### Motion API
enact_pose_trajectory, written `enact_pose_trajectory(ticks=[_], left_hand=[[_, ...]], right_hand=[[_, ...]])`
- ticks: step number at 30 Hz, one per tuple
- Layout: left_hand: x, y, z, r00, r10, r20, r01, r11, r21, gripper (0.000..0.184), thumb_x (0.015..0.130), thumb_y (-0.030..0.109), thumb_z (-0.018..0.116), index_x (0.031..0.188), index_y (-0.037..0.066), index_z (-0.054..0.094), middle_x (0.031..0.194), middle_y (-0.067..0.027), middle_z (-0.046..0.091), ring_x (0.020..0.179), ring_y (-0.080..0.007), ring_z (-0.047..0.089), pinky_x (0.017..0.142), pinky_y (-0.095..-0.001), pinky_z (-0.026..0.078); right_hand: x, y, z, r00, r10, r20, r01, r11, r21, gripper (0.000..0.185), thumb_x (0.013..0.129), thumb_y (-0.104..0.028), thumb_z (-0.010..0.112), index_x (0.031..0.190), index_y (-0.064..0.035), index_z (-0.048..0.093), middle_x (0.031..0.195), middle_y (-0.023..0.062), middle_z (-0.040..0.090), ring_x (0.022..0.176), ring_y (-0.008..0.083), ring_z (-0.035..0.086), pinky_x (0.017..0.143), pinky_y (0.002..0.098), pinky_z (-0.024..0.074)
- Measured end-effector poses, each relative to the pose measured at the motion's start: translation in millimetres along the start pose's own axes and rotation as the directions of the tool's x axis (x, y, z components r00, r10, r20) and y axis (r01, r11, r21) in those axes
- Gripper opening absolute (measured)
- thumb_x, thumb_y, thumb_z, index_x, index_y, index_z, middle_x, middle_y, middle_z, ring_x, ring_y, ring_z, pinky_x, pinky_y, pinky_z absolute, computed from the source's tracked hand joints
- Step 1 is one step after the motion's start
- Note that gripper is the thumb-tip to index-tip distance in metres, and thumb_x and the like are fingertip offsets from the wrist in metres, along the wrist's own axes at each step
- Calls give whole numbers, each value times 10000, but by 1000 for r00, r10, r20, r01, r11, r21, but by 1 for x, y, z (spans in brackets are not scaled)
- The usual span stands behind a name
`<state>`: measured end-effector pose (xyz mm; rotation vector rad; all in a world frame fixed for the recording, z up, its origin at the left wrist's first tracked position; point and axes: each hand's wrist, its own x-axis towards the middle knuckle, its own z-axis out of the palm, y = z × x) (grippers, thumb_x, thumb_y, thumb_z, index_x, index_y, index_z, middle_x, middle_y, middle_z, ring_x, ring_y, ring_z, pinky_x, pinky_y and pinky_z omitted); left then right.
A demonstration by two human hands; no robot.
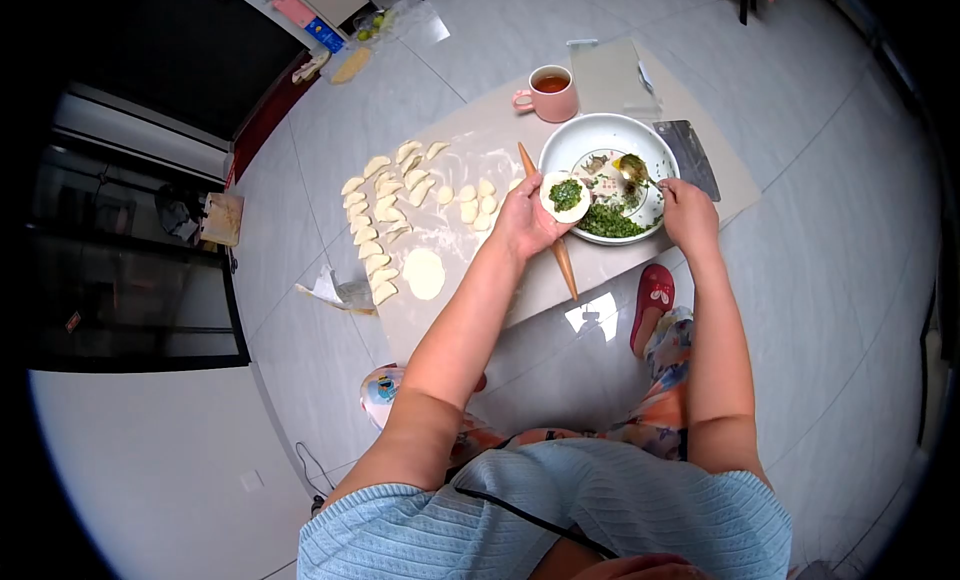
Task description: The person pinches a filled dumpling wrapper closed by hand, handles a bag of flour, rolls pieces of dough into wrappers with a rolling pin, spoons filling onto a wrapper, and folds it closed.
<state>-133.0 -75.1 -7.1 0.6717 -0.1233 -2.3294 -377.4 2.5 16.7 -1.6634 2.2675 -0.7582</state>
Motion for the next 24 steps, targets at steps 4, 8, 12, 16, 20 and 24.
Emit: enact_pose_trajectory(ticks=[4,8,12,16,20,24], left_hand=[[-7,-2,-5,1000,21,-21,-21,1000,10,508,1065,297,283,1384,-74,420,1394,-258,506,1279,-373,533,1096,-485,446],[-10,-2,-13,999,20,-39,-19,1000,6,525,1070,324,281,1393,-71,403,1397,-256,504,1282,-378,528,1100,-497,438],[-15,0,-19,999,27,-43,-27,1000,8,539,1076,348,284,1402,-68,391,1399,-253,504,1286,-370,527,1093,-494,446],[-20,1,-23,999,13,-49,-12,1000,16,535,1078,344,284,1402,-68,392,1399,-252,504,1283,-364,532,1097,-490,444],[-23,-1,-28,999,1,-40,-1,1000,10,548,1080,352,262,1399,-74,394,1396,-262,507,1275,-367,542,1097,-485,448],[-27,-1,-27,998,-5,-65,9,998,55,498,1071,336,289,1353,-39,454,1343,-205,571,1226,-327,586,1062,-472,478]], right_hand=[[2,6,6,998,1,-55,-15,969,-247,187,873,-111,559,958,-64,719,918,187,702,876,357,685,746,477,540],[4,9,17,996,-79,-31,58,898,-435,114,806,-63,593,845,-65,700,878,165,707,839,343,700,686,469,549],[-1,1,11,994,-112,3,102,889,-446,122,788,-44,595,827,-72,707,877,163,711,832,334,703,675,452,553],[-4,-13,5,988,-45,151,94,938,-334,142,782,-47,597,839,-74,723,879,164,715,854,342,701,719,456,555],[3,-8,-2,994,34,101,8,924,-382,168,789,-73,600,878,-90,741,906,164,721,887,350,700,766,463,552],[7,1,2,986,98,134,-35,914,-405,173,791,-83,595,882,-99,740,926,166,722,895,350,701,772,467,551]])
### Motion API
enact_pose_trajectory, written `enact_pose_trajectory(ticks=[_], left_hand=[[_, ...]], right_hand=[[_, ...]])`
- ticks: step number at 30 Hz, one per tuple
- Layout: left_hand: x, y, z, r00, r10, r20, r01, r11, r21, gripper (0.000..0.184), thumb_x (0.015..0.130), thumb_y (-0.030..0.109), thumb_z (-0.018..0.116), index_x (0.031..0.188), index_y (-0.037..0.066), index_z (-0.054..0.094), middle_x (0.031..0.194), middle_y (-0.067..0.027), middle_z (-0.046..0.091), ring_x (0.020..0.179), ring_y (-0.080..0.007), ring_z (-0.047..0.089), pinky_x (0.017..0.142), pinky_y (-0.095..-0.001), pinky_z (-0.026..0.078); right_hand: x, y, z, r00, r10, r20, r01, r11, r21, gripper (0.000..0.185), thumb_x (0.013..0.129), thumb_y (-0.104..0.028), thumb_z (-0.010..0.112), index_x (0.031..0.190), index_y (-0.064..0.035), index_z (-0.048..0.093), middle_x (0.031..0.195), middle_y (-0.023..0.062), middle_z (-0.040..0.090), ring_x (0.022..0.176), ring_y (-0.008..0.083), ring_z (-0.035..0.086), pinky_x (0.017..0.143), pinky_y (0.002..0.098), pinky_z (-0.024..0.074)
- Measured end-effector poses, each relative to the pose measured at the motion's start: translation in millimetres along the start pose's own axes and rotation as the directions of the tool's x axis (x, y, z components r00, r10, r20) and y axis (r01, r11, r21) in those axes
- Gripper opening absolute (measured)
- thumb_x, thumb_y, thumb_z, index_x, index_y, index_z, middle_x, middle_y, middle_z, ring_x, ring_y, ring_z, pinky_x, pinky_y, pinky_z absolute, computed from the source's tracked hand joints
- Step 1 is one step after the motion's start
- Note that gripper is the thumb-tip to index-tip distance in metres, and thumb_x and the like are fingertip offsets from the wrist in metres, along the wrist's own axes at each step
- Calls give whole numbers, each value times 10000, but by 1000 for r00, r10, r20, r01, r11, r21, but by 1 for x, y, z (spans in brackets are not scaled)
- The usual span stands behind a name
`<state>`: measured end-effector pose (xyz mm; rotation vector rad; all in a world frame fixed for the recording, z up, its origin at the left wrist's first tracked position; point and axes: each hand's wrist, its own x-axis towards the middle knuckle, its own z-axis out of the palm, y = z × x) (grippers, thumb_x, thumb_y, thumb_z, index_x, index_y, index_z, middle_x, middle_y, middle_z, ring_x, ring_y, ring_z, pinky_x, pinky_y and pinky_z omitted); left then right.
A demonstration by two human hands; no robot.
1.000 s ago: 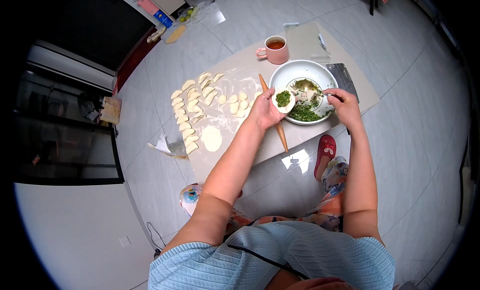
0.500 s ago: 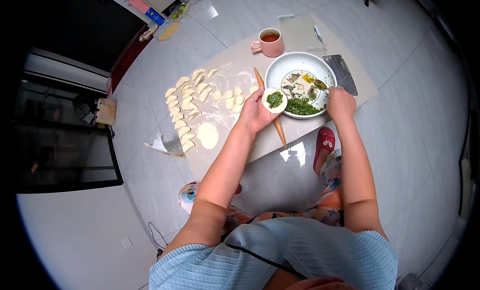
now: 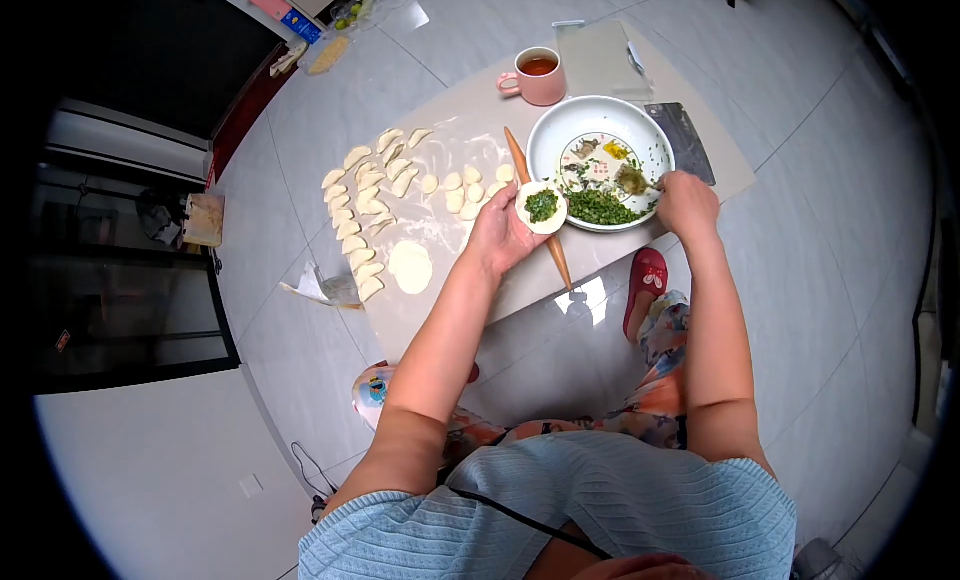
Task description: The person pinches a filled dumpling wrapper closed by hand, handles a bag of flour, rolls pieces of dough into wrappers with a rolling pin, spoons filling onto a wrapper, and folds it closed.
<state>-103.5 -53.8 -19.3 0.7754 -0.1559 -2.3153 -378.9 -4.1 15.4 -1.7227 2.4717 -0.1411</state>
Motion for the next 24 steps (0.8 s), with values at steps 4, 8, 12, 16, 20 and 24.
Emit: enact_pose_trajectory(ticks=[4,8,12,16,20,24], left_hand=[[1,-1,-4,1000,-6,13,6,1000,3,502,1072,337,286,1352,-42,456,1343,-208,573,1216,-329,595,1048,-468,492],[0,-5,-1,1000,-27,9,27,999,20,542,1076,361,261,1379,-59,421,1359,-237,552,1234,-350,582,1063,-478,482],[-4,-6,2,999,-45,-15,46,998,45,528,1075,357,257,1359,-44,451,1327,-218,584,1208,-333,605,1051,-469,491],[-5,-6,3,999,-42,-23,43,998,53,527,1075,356,252,1363,-41,447,1331,-220,580,1211,-333,604,1051,-471,492],[-5,-6,6,998,-50,-47,52,998,45,517,1075,345,252,1367,-37,443,1336,-220,576,1217,-335,599,1055,-475,488],[-3,-8,7,998,-53,-43,55,997,54,498,1073,324,260,1373,-35,434,1351,-216,565,1233,-334,588,1068,-475,479]], right_hand=[[-6,-15,5,992,-100,76,95,993,65,202,790,-79,591,911,-108,749,942,170,722,902,350,701,786,470,551],[-8,-37,8,984,-106,145,80,982,170,216,843,-121,589,975,-136,759,982,161,719,961,334,691,829,451,543],[3,-24,23,980,-94,175,23,928,371,198,889,-202,612,1007,-133,756,999,141,721,953,340,683,834,438,532],[16,-9,31,945,-96,312,-94,835,542,207,902,-225,617,1006,-94,739,989,164,715,935,347,678,823,428,520],[16,-5,26,939,-105,326,-61,886,459,204,906,-211,596,966,-71,733,951,182,712,908,352,680,809,431,517],[16,2,26,941,-82,329,-117,833,541,216,912,-199,578,945,-46,727,846,191,696,783,306,679,767,410,516]])
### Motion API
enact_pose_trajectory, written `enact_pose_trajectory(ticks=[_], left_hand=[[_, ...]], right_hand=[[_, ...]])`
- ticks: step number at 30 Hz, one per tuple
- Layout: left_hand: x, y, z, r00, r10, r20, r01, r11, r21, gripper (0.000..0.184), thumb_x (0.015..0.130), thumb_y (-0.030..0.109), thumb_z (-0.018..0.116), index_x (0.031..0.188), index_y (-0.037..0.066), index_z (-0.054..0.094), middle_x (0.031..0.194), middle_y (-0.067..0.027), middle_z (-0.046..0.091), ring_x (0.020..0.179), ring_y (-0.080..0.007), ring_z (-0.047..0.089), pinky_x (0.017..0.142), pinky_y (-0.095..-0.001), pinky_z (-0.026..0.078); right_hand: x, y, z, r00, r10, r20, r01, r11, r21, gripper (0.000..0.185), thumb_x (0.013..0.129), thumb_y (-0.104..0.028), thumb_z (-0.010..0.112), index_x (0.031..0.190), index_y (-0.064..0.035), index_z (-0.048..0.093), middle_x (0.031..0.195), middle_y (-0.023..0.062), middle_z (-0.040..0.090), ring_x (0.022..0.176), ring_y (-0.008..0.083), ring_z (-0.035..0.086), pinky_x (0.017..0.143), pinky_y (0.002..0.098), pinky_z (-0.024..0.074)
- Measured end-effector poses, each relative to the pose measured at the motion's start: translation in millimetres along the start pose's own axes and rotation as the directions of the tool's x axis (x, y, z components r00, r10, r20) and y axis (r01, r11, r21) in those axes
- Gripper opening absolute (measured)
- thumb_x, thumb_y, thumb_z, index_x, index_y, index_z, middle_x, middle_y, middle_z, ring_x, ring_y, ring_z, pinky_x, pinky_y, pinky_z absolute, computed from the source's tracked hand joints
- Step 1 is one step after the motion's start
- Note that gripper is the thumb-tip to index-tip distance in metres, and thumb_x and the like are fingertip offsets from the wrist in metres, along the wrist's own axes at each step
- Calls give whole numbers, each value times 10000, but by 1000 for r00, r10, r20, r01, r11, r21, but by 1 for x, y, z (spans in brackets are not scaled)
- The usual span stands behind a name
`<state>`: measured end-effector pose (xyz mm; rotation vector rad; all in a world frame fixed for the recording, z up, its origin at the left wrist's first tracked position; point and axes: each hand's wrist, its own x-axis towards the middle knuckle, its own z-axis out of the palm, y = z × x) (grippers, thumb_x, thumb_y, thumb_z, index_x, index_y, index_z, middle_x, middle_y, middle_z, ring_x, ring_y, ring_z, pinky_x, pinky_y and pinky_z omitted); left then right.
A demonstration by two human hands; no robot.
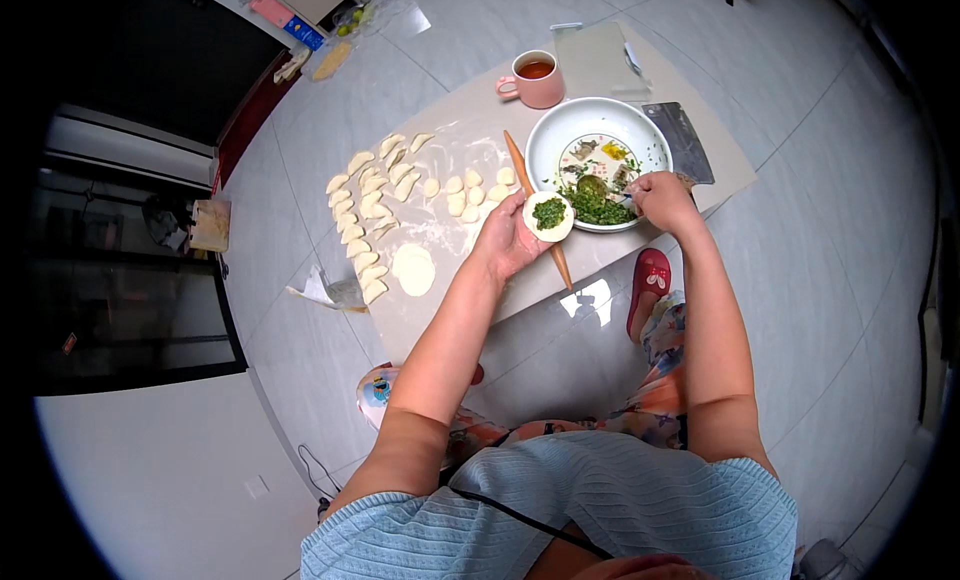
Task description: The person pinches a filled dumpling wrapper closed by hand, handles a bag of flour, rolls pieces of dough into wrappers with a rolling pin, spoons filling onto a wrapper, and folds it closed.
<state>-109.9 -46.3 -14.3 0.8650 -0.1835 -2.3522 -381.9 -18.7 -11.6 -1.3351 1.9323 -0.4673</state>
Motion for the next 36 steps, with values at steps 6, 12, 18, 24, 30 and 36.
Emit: enact_pose_trajectory(ticks=[6,12,18,24,30,36], left_hand=[[9,0,7,998,-5,58,6,1000,-20,488,1073,298,264,1408,-34,393,1394,-216,526,1265,-333,561,1078,-483,470],[21,4,25,996,-15,90,18,999,-35,532,1085,326,208,1434,-41,371,1428,-210,496,1291,-332,537,1098,-474,450],[26,13,34,998,-18,60,20,999,-33,574,1090,350,169,1439,-62,366,1412,-214,518,1291,-350,535,1109,-475,437],[19,23,37,992,-68,105,69,998,-10,581,1090,357,161,1437,-60,367,1407,-222,520,1294,-353,534,1103,-478,442],[13,25,41,991,-79,111,79,997,1,568,1091,353,170,1454,-46,346,1431,-225,495,1302,-351,528,1099,-484,447],[14,22,39,991,-96,98,97,995,-4,560,1091,347,186,1454,-49,344,1431,-221,498,1302,-350,529,1103,-479,443]], right_hand=[[-3,3,-11,1000,-18,-20,24,947,320,204,900,-139,607,986,-5,736,772,96,688,677,160,619,688,299,492],[-33,-31,-31,995,-19,98,-34,859,510,237,882,-68,631,1086,12,723,839,25,692,721,112,600,685,260,479],[-42,-33,-24,982,-181,59,118,822,556,276,898,-45,614,1156,-25,711,929,12,688,824,86,593,767,243,483],[-43,-36,-24,965,-252,73,189,860,474,282,879,-4,636,1144,-56,716,1025,29,700,927,97,611,855,252,493],[-49,-44,-23,958,-283,47,245,893,378,272,828,33,674,1089,-32,717,1025,28,712,953,118,630,890,273,498],[-45,-37,-22,959,-282,20,259,904,340,232,823,41,670,1032,-27,744,979,51,724,916,137,644,874,284,509]])
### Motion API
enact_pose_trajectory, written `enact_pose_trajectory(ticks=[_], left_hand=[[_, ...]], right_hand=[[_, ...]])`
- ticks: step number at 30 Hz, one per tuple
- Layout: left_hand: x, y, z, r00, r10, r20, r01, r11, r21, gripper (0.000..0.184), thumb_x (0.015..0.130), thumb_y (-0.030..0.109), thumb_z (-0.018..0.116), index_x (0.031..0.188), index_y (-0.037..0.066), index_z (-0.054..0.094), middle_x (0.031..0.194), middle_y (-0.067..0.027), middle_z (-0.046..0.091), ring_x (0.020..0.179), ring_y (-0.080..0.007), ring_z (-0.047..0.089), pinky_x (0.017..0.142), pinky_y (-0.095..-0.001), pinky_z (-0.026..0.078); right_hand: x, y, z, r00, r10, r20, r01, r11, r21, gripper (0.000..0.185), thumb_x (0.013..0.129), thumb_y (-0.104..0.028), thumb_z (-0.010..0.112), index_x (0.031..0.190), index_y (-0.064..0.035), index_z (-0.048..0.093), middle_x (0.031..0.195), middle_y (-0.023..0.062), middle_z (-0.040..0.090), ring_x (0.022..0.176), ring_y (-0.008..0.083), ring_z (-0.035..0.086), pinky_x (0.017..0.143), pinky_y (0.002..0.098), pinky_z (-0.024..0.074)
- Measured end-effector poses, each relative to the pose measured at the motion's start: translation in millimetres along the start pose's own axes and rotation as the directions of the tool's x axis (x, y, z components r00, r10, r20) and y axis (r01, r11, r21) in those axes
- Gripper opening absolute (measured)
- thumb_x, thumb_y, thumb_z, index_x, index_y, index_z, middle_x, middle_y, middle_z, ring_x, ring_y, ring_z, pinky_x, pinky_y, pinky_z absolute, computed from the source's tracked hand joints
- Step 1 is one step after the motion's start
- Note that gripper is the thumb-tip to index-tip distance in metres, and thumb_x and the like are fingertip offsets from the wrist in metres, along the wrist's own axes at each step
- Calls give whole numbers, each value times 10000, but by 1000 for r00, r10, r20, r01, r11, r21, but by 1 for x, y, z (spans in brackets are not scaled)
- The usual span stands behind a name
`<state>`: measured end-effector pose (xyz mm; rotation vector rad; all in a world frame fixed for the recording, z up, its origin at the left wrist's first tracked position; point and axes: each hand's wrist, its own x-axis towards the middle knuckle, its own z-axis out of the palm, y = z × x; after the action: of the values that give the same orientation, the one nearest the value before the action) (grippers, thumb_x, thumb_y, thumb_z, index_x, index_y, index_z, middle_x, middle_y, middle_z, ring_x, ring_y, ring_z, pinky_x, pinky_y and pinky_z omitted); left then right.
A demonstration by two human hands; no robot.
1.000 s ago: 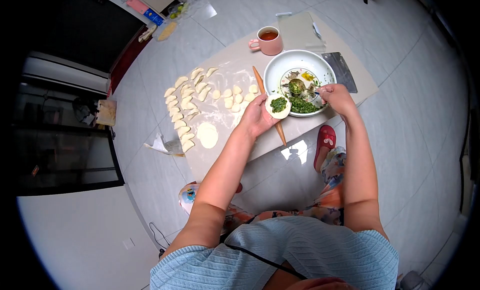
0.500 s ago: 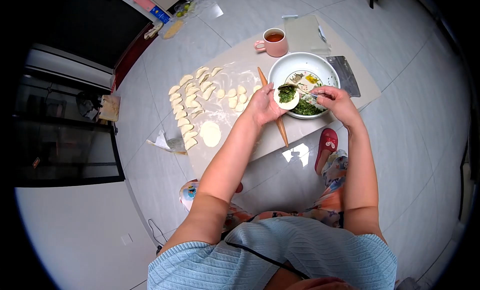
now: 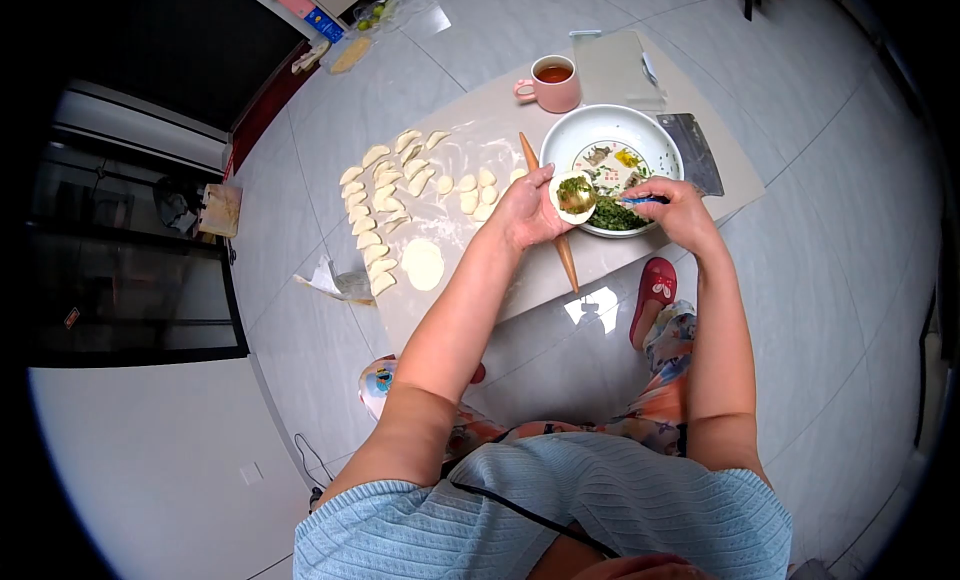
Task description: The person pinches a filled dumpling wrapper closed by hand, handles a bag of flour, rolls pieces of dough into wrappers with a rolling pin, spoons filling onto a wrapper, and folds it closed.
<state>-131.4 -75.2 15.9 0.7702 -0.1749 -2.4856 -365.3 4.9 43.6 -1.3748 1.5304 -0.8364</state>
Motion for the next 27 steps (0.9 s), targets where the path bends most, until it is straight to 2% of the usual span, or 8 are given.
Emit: enact_pose_trajectory(ticks=[9,11,13,17,20,21,23,27], left_hand=[[-2,10,0,995,82,60,-79,996,-51,525,1079,352,266,1384,-43,426,1379,-215,539,1247,-336,566,1071,-483,461],[-6,13,4,990,139,2,-138,986,-91,515,1075,347,275,1361,-49,440,1363,-214,548,1247,-346,559,1072,-497,455],[-4,15,0,990,136,43,-129,981,-145,515,1074,330,267,1369,-62,423,1376,-226,529,1275,-360,533,1093,-513,435],[-1,7,4,985,162,54,-154,980,-128,526,1072,310,242,1421,-58,385,1421,-251,486,1293,-375,521,1105,-506,435],[2,4,4,984,157,83,-147,982,-120,527,1075,312,234,1429,-50,381,1428,-254,479,1301,-383,512,1108,-519,430],[4,2,4,984,156,87,-147,983,-109,526,1077,312,231,1433,-45,380,1432,-253,476,1303,-388,510,1107,-526,429],[8,1,4,980,168,104,-154,980,-130,531,1079,310,220,1431,-55,376,1429,-262,473,1299,-392,510,1110,-523,427],[12,-1,6,979,194,68,-179,967,-182,551,1085,301,180,1418,-99,361,1416,-294,468,1293,-400,511,1119,-512,423]], right_hand=[[-1,9,-18,997,69,-34,-68,997,28,186,853,-27,676,1027,-15,742,949,65,726,883,145,640,831,281,504],[-1,9,-21,995,86,-56,-83,995,56,174,855,-31,673,1014,-8,740,936,61,724,880,146,639,826,279,504],[1,14,-19,987,92,-129,-59,969,242,172,856,-41,675,1010,-3,742,922,50,720,866,151,646,823,277,504],[7,18,-3,977,4,-214,65,947,314,166,864,-60,681,1007,-6,744,911,54,725,841,143,652,809,274,501],[4,9,12,833,-242,-497,225,970,-96,120,856,-63,679,954,-36,742,878,98,727,808,182,678,785,302,492],[3,7,11,832,-241,-499,223,970,-96,120,856,-63,679,954,-36,742,878,98,727,808,182,678,785,302,492],[1,4,10,686,-587,-430,336,779,-529,122,829,-37,668,920,-65,745,869,78,720,816,249,671,787,340,471],[-1,-2,14,635,-699,-329,412,666,-622,147,806,-11,651,894,-87,741,851,51,714,830,267,657,781,364,444]])
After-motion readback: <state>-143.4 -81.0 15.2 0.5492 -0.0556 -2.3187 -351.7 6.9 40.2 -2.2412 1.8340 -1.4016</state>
